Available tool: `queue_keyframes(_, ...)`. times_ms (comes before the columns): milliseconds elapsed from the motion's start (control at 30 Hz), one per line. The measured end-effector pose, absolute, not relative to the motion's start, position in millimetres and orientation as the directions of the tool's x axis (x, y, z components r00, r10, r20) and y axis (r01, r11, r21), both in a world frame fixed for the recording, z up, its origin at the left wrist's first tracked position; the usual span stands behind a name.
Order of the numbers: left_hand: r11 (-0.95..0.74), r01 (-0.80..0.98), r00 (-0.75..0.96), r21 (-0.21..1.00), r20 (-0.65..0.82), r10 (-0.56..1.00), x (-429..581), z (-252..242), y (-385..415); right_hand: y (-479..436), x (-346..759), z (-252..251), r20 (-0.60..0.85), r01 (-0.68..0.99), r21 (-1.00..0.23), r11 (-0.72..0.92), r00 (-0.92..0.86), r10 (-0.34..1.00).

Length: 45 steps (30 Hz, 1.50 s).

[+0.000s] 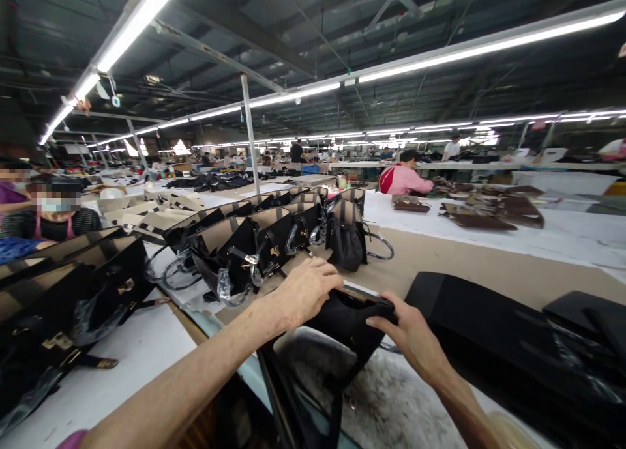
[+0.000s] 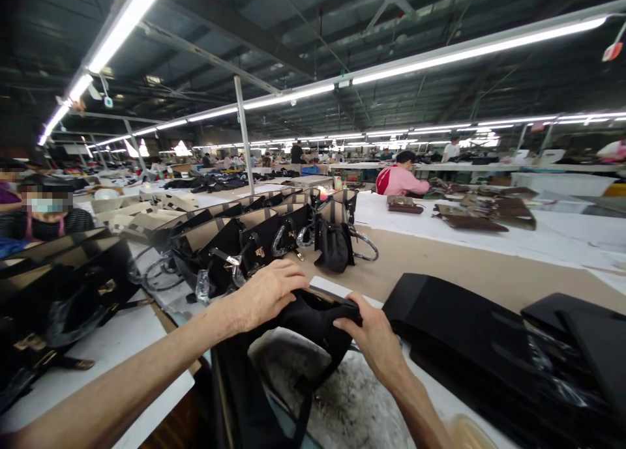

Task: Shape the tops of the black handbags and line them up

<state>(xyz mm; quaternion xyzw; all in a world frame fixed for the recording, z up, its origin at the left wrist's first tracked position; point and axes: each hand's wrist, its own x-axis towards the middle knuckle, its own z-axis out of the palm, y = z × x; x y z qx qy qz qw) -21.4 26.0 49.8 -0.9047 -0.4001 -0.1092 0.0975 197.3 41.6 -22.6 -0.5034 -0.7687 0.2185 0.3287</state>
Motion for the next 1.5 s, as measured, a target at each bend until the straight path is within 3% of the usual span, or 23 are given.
queue_keyframes(100,-0.697,0.703,0.706,-0.139,0.256,0.66,-4,46,28,44,198,-28,0.288,0.621,-0.681,0.388,-0.26,0.921)
queue_keyframes(233,-0.665,0.723,0.684,-0.189,0.335,0.648,1,42,27,51,199,-37,0.277,0.6,-0.712,0.366,-0.239,0.93)
queue_keyframes(467,-0.665,0.737,0.673,-0.121,0.219,0.707,-3,29,28,58,199,-36,0.24,0.607,-0.737,0.297,-0.174,0.955)
queue_keyframes(633,-0.592,0.8,0.594,-0.098,0.275,0.756,-10,18,29,65,198,-37,0.215,0.613,-0.755,0.235,-0.108,0.971)
queue_keyframes(800,-0.636,0.767,0.632,-0.084,0.273,0.725,-14,15,31,76,195,-40,0.23,0.639,-0.74,0.211,-0.055,0.972)
queue_keyframes(967,-0.61,0.789,0.596,-0.073,0.336,0.73,-14,20,31,78,195,-37,0.221,0.633,-0.738,0.233,-0.099,0.97)
queue_keyframes(1067,-0.53,0.848,0.492,-0.01,0.389,0.779,-20,23,33,77,196,-33,0.203,0.628,-0.739,0.244,-0.137,0.97)
queue_keyframes(1300,-0.55,0.819,0.479,0.167,0.329,0.814,-35,25,33,86,198,-37,0.216,0.568,-0.763,0.309,-0.226,0.95)
queue_keyframes(1500,-0.399,0.824,0.255,0.401,0.367,0.895,-42,27,37,83,194,-43,0.291,0.398,-0.84,0.37,-0.246,0.925)
